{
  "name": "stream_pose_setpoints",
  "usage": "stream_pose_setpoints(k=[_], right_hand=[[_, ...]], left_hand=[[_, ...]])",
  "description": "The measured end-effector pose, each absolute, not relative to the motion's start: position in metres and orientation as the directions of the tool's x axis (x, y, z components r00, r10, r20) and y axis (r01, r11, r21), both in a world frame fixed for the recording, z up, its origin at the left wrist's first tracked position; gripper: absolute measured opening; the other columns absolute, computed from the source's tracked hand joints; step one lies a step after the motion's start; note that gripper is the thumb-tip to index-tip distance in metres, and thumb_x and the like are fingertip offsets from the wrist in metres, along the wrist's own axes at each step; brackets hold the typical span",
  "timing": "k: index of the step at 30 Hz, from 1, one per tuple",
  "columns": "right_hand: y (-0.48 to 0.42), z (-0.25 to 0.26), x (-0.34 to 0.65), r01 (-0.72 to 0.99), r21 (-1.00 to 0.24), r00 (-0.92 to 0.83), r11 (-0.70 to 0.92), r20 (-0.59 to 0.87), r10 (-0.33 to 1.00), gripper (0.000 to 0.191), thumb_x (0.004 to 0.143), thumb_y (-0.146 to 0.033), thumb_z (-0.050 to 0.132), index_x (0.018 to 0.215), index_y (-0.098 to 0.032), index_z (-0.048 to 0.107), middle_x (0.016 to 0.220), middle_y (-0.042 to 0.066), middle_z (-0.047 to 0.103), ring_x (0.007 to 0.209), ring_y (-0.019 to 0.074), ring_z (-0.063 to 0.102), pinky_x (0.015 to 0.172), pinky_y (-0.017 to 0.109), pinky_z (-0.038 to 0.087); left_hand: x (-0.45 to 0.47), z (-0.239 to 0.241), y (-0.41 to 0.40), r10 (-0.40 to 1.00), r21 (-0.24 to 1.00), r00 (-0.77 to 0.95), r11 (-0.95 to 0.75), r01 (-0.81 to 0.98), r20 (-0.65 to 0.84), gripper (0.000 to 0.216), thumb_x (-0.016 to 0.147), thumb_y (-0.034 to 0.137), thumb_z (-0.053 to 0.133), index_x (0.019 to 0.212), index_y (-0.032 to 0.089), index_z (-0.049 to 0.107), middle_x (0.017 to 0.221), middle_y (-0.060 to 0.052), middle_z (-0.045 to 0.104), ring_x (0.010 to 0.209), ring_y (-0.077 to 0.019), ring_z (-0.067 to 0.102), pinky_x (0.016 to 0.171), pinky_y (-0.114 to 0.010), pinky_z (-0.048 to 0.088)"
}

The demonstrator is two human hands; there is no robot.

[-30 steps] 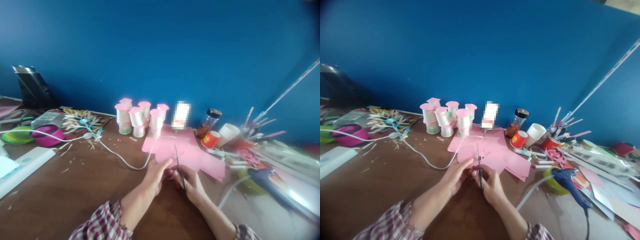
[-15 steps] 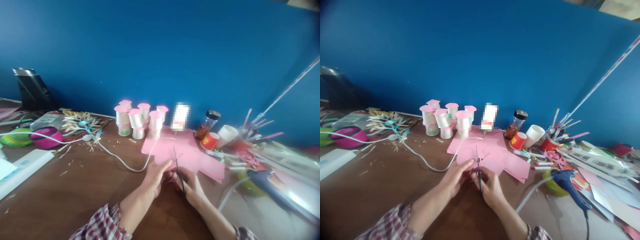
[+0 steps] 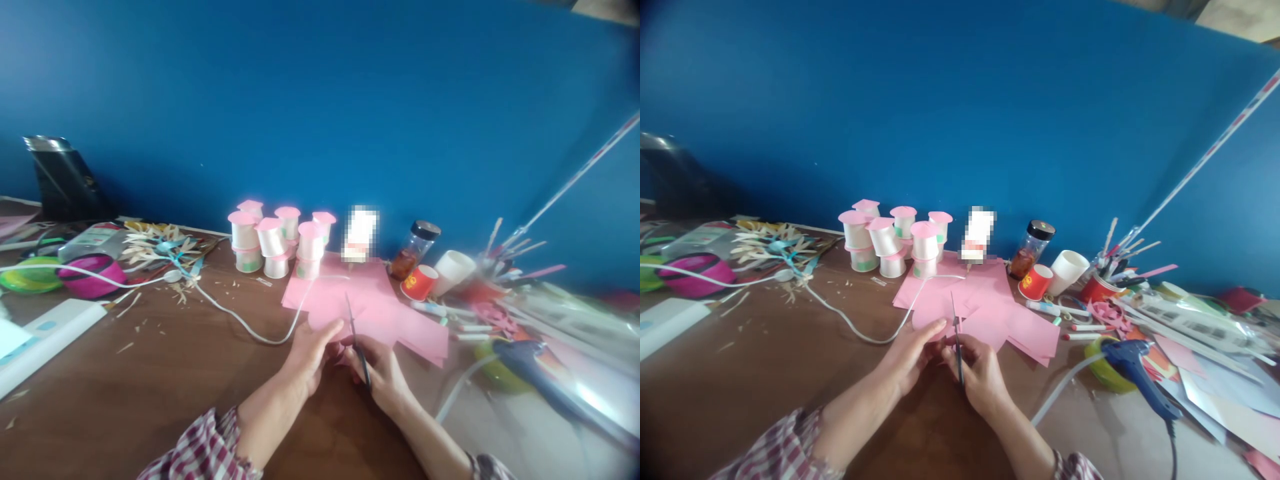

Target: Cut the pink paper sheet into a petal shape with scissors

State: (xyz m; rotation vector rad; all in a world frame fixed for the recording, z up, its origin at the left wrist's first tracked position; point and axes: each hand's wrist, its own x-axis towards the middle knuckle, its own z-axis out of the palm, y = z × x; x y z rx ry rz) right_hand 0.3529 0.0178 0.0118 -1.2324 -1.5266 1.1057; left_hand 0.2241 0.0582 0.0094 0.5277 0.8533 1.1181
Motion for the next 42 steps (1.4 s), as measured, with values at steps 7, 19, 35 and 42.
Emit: stream_pose_setpoints(k=[7,19,35,42], right_hand=[[0.0182,0.0083,0.3541,0.235,-0.967,-0.122,0.103,0.075,0.990,0.028,0.082,-0.038,0.058,0.092,-0.013,0.062,0.053,-0.004,0.048,0.045,0.0097,0.044,0.044,0.021,0.035],[0.0176,0.0071,0.3548,0.236,-0.968,-0.106,0.084,0.061,0.993,0.032,0.081,-0.042,0.058,0.092,-0.013,0.063,0.052,-0.004,0.049,0.044,0.0101,0.045,0.044,0.021,0.037],[0.0176,0.0073,0.3564,0.240,-0.969,-0.109,0.064,0.038,0.993,0.032,0.079,-0.042,0.060,0.094,-0.013,0.062,0.050,-0.005,0.046,0.042,0.0091,0.042,0.042,0.021,0.035],[0.0173,0.0081,0.3562,0.263,-0.962,-0.114,0.077,0.048,0.992,0.029,0.081,-0.039,0.059,0.093,-0.013,0.062,0.050,-0.005,0.046,0.042,0.0090,0.042,0.042,0.021,0.035]], left_hand=[[0.2231,0.0077,0.0586,0.938,0.740,0.202,0.345,-0.578,-0.280,0.027,0.062,0.030,0.073,0.073,0.014,0.054,0.060,0.001,0.055,0.045,-0.0106,0.050,0.042,-0.025,0.040],[0.2226,0.0142,0.0580,0.935,0.753,0.209,0.356,-0.554,-0.288,0.025,0.063,0.028,0.071,0.078,0.012,0.058,0.059,-0.001,0.056,0.046,-0.0117,0.051,0.042,-0.025,0.041],[0.2204,0.0116,0.0605,0.936,0.765,0.225,0.350,-0.541,-0.269,0.021,0.066,0.026,0.069,0.075,0.013,0.054,0.056,0.002,0.050,0.045,-0.0105,0.047,0.043,-0.025,0.040],[0.2189,0.0123,0.0625,0.936,0.781,0.204,0.352,-0.516,-0.287,0.023,0.067,0.030,0.068,0.071,0.013,0.054,0.051,0.002,0.049,0.042,-0.0113,0.047,0.042,-0.026,0.040]])
